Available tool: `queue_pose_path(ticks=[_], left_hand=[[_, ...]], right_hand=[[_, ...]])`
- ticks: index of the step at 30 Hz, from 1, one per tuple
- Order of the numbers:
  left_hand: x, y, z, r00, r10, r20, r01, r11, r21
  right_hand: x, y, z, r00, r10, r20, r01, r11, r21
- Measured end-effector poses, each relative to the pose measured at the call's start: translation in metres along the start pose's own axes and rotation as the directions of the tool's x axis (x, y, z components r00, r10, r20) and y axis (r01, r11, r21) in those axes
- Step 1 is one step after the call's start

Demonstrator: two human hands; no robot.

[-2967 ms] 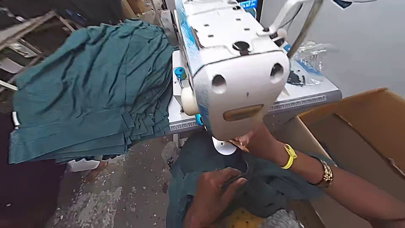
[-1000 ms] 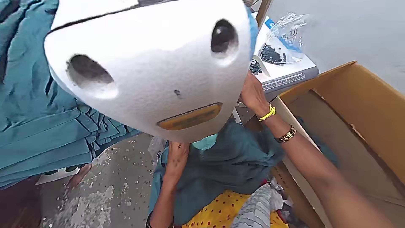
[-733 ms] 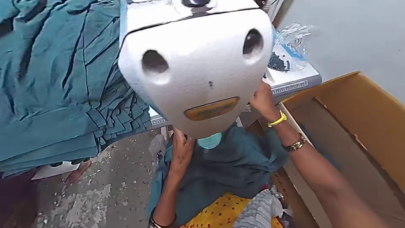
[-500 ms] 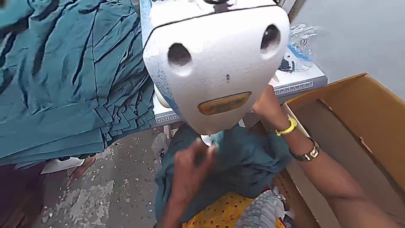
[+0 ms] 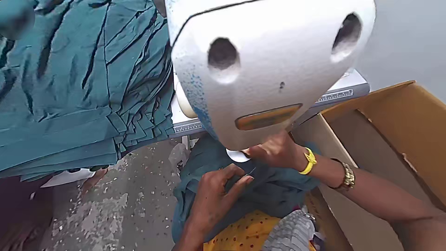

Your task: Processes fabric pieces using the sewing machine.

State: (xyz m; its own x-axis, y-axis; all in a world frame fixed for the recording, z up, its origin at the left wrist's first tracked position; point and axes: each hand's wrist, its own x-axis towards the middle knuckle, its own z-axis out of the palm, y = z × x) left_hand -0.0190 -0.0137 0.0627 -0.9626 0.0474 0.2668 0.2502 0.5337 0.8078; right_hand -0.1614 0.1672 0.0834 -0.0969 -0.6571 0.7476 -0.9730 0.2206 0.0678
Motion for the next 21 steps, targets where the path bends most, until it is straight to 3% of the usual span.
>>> queue_pose_path(ticks=[5, 10, 17, 21], left_hand=[[0.003, 0.009, 0.008, 1.000, 0.031, -0.003, -0.031, 1.000, -0.006], [-0.007, 0.008, 0.005, 0.999, 0.036, 0.006, -0.036, 0.999, 0.003], [-0.011, 0.013, 0.010, 0.992, 0.122, 0.019, -0.122, 0.992, 0.040], [-0.015, 0.008, 0.008, 0.996, 0.087, -0.005, -0.087, 0.996, 0.008]], right_hand=[[0.010, -0.003, 0.009, 0.997, 0.073, 0.001, -0.073, 0.995, -0.066], [0.008, 0.011, 0.009, 0.999, -0.039, -0.003, 0.039, 0.999, -0.018], [0.000, 0.015, 0.012, 0.996, -0.071, -0.049, 0.067, 0.996, -0.064], [-0.007, 0.014, 0.010, 0.998, 0.028, -0.054, -0.029, 0.999, -0.017]])
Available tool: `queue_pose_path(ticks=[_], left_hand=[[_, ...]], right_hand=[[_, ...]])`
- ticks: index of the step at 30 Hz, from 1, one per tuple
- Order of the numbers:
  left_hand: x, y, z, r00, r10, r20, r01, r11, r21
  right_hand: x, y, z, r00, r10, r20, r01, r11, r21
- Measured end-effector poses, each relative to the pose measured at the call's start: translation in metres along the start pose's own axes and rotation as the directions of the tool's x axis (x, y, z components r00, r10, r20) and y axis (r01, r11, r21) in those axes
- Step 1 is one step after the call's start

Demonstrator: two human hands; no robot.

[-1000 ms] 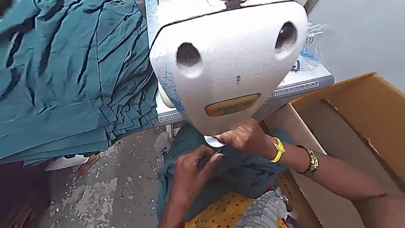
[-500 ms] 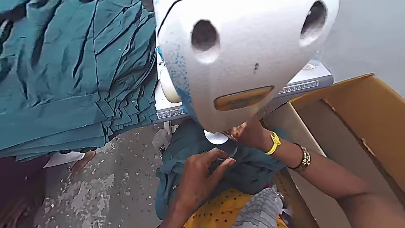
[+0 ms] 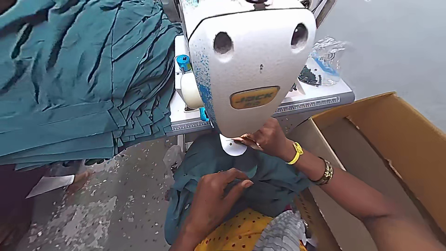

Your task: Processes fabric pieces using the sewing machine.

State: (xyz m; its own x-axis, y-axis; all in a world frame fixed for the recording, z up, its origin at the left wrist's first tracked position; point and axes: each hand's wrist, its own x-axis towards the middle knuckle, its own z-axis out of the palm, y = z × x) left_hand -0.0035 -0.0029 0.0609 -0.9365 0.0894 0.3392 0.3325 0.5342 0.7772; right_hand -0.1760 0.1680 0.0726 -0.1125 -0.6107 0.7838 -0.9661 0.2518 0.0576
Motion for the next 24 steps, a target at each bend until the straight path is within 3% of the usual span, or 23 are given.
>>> queue_pose_path(ticks=[4, 8, 12, 19, 24], left_hand=[[0.008, -0.011, -0.016, 0.975, -0.163, -0.150, 0.165, 0.986, -0.003], [0.050, -0.032, -0.023, 0.914, -0.267, -0.306, 0.317, 0.940, 0.124], [0.088, -0.037, -0.012, 0.846, -0.377, -0.377, 0.430, 0.901, 0.064], [0.086, -0.038, -0.008, 0.820, -0.427, -0.382, 0.450, 0.893, -0.031], [0.083, -0.040, -0.007, 0.829, -0.421, -0.369, 0.437, 0.899, -0.044]], right_hand=[[-0.006, -0.011, 0.001, 0.982, 0.188, 0.007, -0.188, 0.980, 0.071], [-0.003, -0.021, 0.008, 0.981, 0.191, -0.035, -0.192, 0.980, -0.045], [0.003, -0.026, 0.009, 0.979, 0.197, -0.045, -0.201, 0.973, -0.115], [-0.004, -0.017, 0.001, 0.998, 0.047, -0.030, -0.049, 0.996, -0.073], [0.011, -0.023, -0.008, 0.994, 0.037, 0.107, -0.022, 0.990, -0.142]])
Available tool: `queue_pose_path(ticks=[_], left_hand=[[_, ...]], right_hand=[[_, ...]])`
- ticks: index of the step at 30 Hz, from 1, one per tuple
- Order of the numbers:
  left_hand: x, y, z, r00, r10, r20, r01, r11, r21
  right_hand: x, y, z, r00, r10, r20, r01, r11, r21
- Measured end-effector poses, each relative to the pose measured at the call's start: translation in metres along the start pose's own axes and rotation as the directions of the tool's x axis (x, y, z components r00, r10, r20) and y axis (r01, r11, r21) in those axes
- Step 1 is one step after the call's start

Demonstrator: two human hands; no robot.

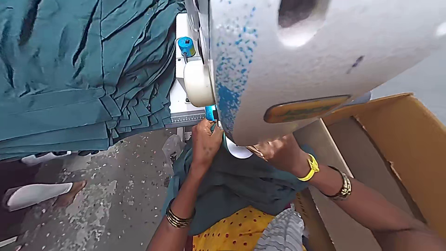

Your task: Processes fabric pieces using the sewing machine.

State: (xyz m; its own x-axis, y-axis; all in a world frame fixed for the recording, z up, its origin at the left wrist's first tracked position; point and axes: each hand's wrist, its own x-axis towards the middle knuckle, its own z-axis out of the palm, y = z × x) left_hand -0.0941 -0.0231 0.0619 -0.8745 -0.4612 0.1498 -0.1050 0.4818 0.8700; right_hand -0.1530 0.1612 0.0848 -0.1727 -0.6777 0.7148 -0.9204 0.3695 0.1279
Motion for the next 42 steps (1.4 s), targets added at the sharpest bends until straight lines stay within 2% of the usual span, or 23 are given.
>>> queue_pose_path(ticks=[3, 7, 9, 10, 11, 13, 14, 15, 16, 18, 20, 21, 23, 24, 26, 28, 30, 32, 34, 37, 40, 42], left_hand=[[-0.001, 0.002, -0.001, 1.000, 0.001, 0.005, -0.001, 1.000, 0.030], [-0.001, 0.007, -0.002, 1.000, -0.025, 0.006, 0.024, 0.997, 0.079], [0.001, 0.005, -0.006, 1.000, 0.005, 0.018, -0.006, 0.998, 0.062], [0.001, 0.002, -0.012, 0.998, 0.049, 0.034, -0.050, 0.998, 0.039], [-0.002, -0.003, -0.020, 0.993, 0.105, 0.057, -0.106, 0.994, 0.011], [-0.016, -0.015, -0.036, 0.974, 0.195, 0.114, -0.189, 0.980, -0.061], [-0.026, -0.021, -0.045, 0.964, 0.216, 0.155, -0.205, 0.975, -0.082], [-0.035, -0.027, -0.052, 0.957, 0.221, 0.188, -0.209, 0.975, -0.082], [-0.044, -0.032, -0.058, 0.956, 0.214, 0.198, -0.204, 0.976, -0.071], [-0.061, -0.041, -0.067, 0.962, 0.190, 0.195, -0.183, 0.982, -0.051], [-0.073, -0.045, -0.068, 0.966, 0.190, 0.173, -0.184, 0.982, -0.050], [-0.077, -0.043, -0.064, 0.965, 0.210, 0.157, -0.204, 0.978, -0.049], [-0.082, -0.028, -0.057, 0.946, 0.293, 0.135, -0.289, 0.956, -0.050], [-0.083, -0.017, -0.054, 0.927, 0.349, 0.136, -0.343, 0.937, -0.070], [-0.084, 0.005, -0.053, 0.887, 0.439, 0.144, -0.419, 0.895, -0.153], [-0.073, 0.013, -0.072, 0.874, 0.467, 0.137, -0.446, 0.881, -0.160], [-0.052, -0.001, -0.115, 0.907, 0.416, 0.062, -0.413, 0.909, -0.056], [-0.037, -0.026, -0.160, 0.951, 0.309, -0.031, -0.308, 0.950, 0.045], [-0.037, -0.039, -0.183, 0.967, 0.249, -0.062, -0.244, 0.967, 0.075], [-0.051, -0.027, -0.156, 0.950, 0.307, 0.048, -0.310, 0.949, 0.065], [-0.065, 0.005, -0.111, 0.862, 0.466, 0.198, -0.469, 0.883, -0.036], [-0.069, 0.023, -0.109, 0.807, 0.547, 0.224, -0.541, 0.836, -0.090]], right_hand=[[0.002, -0.003, -0.001, 0.998, 0.026, 0.049, -0.027, 1.000, 0.002], [-0.001, 0.001, 0.003, 0.997, 0.078, 0.020, -0.079, 0.996, 0.042], [-0.005, -0.001, 0.003, 0.975, 0.224, 0.014, -0.224, 0.966, 0.132], [-0.007, -0.001, 0.001, 0.934, 0.353, 0.058, -0.356, 0.902, 0.246], [-0.007, -0.001, -0.001, 0.863, 0.483, 0.150, -0.502, 0.785, 0.363], [-0.003, 0.003, -0.002, 0.671, 0.626, 0.397, -0.730, 0.463, 0.502], [-0.001, 0.003, -0.001, 0.595, 0.644, 0.481, -0.779, 0.314, 0.543], [0.002, 0.003, 0.002, 0.557, 0.645, 0.523, -0.788, 0.213, 0.577], [0.004, 0.003, 0.005, 0.554, 0.641, 0.531, -0.775, 0.164, 0.610], [0.007, 0.003, 0.008, 0.573, 0.626, 0.528, -0.748, 0.136, 0.650], [0.007, 0.003, 0.008, 0.577, 0.617, 0.535, -0.764, 0.175, 0.622], [0.007, 0.001, 0.005, 0.599, 0.623, 0.503, -0.768, 0.269, 0.581], [0.004, -0.015, 0.001, 0.730, 0.614, 0.301, -0.662, 0.526, 0.534], [0.003, -0.026, -0.003, 0.801, 0.556, 0.221, -0.570, 0.595, 0.567], [0.001, -0.046, -0.010, 0.894, 0.389, 0.222, -0.415, 0.536, 0.735], [-0.011, -0.047, -0.010, 0.931, 0.278, 0.237, -0.345, 0.457, 0.820], [-0.029, -0.024, -0.021, 0.910, 0.334, 0.244, -0.392, 0.506, 0.769], [-0.052, 0.012, -0.042, 0.859, 0.419, 0.295, -0.499, 0.552, 0.668], [-0.066, 0.030, -0.054, 0.814, 0.500, 0.294, -0.568, 0.586, 0.578], [-0.042, 0.001, -0.056, 0.838, 0.504, 0.209, -0.521, 0.628, 0.578], [-0.001, -0.058, -0.036, 0.906, 0.361, 0.222, -0.412, 0.626, 0.662], [0.013, -0.080, -0.018, 0.947, 0.253, 0.198, -0.320, 0.684, 0.655]])
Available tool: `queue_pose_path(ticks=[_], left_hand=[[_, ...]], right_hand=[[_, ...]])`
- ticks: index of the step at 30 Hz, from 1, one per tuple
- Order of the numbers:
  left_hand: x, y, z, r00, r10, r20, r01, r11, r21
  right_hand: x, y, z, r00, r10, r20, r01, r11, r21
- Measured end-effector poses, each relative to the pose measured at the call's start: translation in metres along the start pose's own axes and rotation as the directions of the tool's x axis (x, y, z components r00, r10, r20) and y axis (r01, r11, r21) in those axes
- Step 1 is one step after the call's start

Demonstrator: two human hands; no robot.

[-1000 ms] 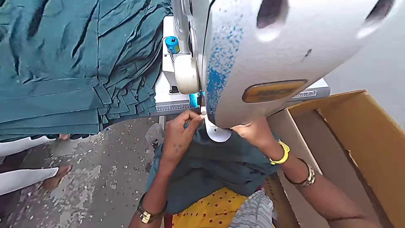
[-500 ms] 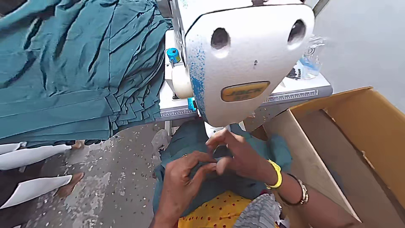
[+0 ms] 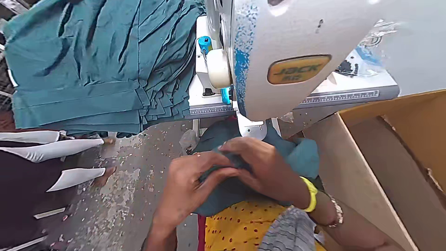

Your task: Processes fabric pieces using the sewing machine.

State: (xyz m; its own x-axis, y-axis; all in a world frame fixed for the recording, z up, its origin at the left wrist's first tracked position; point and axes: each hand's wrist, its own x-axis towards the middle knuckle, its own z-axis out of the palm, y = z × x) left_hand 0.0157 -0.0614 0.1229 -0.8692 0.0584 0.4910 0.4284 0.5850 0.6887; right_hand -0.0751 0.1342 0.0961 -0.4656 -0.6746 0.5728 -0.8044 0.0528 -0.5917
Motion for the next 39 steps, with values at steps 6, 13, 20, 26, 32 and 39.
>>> queue_pose_path(ticks=[6, 13, 20, 26, 32, 39], left_hand=[[-0.021, -0.032, -0.080, 0.938, -0.135, -0.319, 0.165, 0.984, 0.066], [-0.013, -0.073, -0.023, 0.896, -0.340, -0.284, 0.338, 0.939, -0.059], [-0.013, -0.088, 0.019, 0.838, -0.492, -0.236, 0.497, 0.867, -0.042], [0.000, -0.093, 0.013, 0.857, -0.450, -0.252, 0.475, 0.879, 0.048], [0.020, -0.090, 0.009, 0.897, -0.386, -0.216, 0.428, 0.879, 0.209], [0.013, -0.090, 0.017, 0.906, -0.377, -0.191, 0.420, 0.854, 0.307]], right_hand=[[-0.022, 0.024, -0.054, 0.997, 0.052, 0.060, -0.045, 0.991, -0.122], [-0.047, 0.041, -0.131, 0.957, 0.289, -0.038, -0.289, 0.924, -0.249], [-0.058, 0.071, -0.135, 0.893, 0.404, -0.197, -0.447, 0.762, -0.469], [-0.059, 0.099, -0.126, 0.885, 0.431, -0.175, -0.460, 0.754, -0.468], [-0.059, 0.112, -0.139, 0.892, 0.430, -0.139, -0.442, 0.767, -0.465], [-0.066, 0.123, -0.138, 0.839, 0.540, -0.062, -0.499, 0.719, -0.484]])
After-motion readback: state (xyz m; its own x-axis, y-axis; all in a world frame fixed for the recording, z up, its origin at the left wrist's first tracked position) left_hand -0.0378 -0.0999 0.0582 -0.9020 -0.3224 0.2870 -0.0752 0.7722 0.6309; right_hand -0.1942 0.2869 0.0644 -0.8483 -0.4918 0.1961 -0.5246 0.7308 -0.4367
